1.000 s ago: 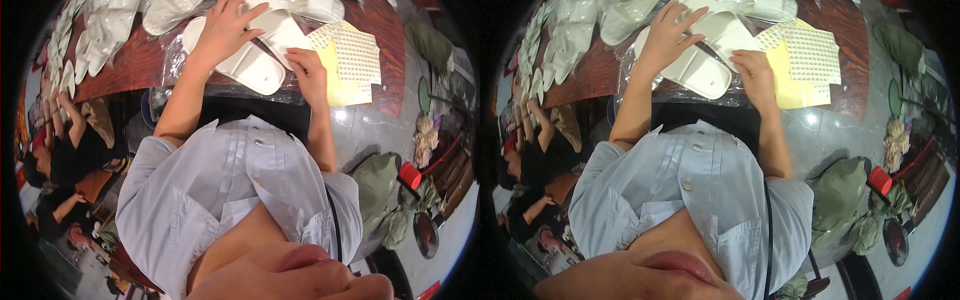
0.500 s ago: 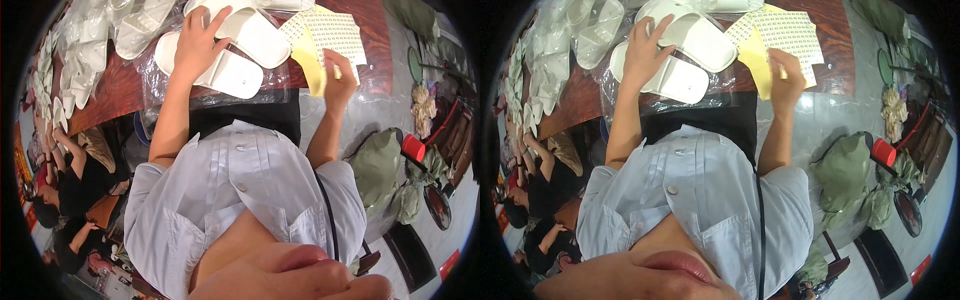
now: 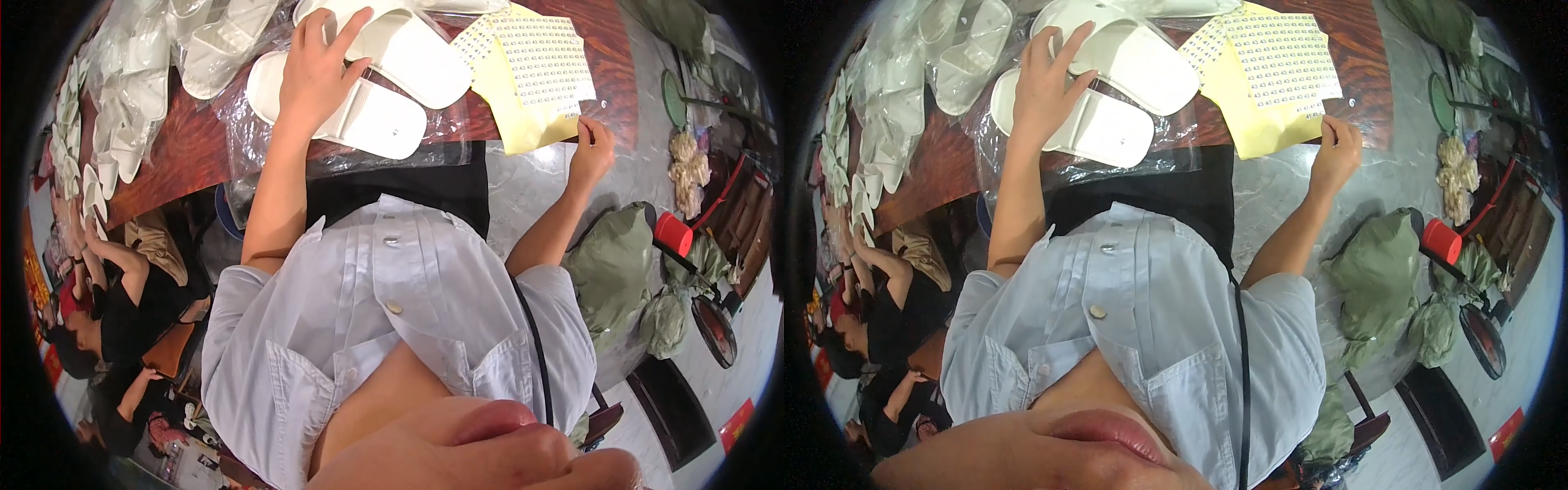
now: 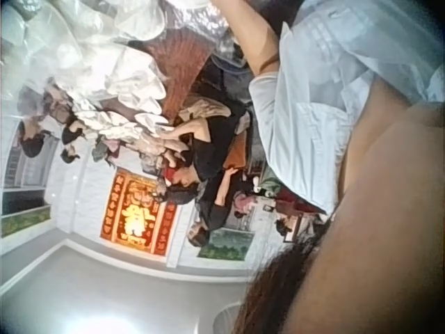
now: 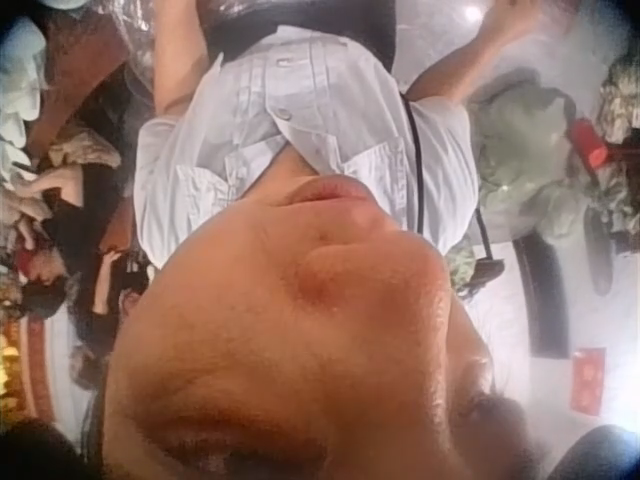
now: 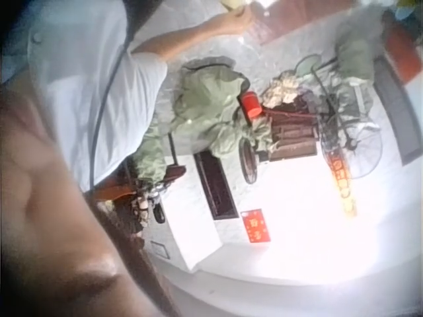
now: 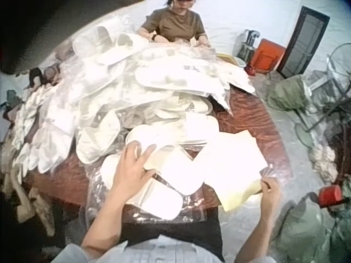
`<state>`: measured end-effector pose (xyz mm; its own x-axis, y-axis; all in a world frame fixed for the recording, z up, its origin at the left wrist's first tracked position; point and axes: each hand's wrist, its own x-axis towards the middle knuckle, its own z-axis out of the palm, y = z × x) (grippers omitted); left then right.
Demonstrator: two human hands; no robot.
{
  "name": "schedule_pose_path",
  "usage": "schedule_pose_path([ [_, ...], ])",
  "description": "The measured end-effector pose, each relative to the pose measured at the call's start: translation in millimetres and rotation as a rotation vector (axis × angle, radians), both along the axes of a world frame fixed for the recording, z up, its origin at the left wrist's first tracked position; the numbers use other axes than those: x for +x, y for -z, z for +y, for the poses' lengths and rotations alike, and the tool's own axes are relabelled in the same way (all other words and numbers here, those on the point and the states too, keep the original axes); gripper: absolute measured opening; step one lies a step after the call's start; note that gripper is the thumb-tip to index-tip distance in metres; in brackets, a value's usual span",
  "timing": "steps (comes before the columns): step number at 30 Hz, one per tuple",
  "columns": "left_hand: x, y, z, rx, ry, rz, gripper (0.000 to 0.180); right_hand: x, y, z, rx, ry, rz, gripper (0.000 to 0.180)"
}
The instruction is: Sorting and packing white slippers into plastic bags in a manufacturing facility.
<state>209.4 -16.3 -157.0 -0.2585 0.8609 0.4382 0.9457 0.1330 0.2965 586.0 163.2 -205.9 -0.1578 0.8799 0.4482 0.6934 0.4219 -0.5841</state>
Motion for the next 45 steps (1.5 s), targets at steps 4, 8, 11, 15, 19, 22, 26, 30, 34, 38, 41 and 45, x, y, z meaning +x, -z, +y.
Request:
schedule_pose_path([
  [4,1,-3,0,0.01,0.011,0.019,0.069,9,2,13,-0.009,-0.079,-0.046,0.013],
  [8,6,-12,3,-0.026,-0.005,0.039,0.066,20,-5,25,-0.075,-0.162,-0.115,0.011],
  [11,4,-11,3,-0.031,0.014,0.006,0.07,21,-14,31,-0.137,-0.229,-0.137,0.011],
  [15,4,-13,4,-0.04,0.036,0.007,0.071,24,-20,37,-0.233,-0.265,-0.128,0.011],
  [19,4,-12,2,-0.028,0.013,0.053,0.072,18,-21,32,-0.255,-0.305,-0.033,0.012],
  [22,5,-13,3,-0.054,0.008,0.039,0.072,23,-17,33,-0.176,-0.312,-0.044,0.012],
  [26,3,-1,1,-0.014,0.003,0.064,0.068,25,-17,34,-0.143,-0.294,-0.096,0.011],
  [30,2,0,1,-0.009,0.004,0.073,0.069,26,-20,39,-0.158,-0.317,-0.17,0.011],
  [34,3,-2,1,-0.014,0.002,0.073,0.07,25,-20,39,-0.207,-0.34,-0.115,0.011],
  [38,3,0,1,-0.006,0.012,0.079,0.07,22,-22,33,-0.232,-0.315,-0.041,0.009],
  [41,3,-1,2,-0.011,0.018,0.079,0.07,22,-24,32,-0.198,-0.322,-0.091,0.01],
  [45,4,0,3,-0.021,-0.001,0.08,0.069,29,-19,40,-0.198,-0.351,-0.109,0.014],
])
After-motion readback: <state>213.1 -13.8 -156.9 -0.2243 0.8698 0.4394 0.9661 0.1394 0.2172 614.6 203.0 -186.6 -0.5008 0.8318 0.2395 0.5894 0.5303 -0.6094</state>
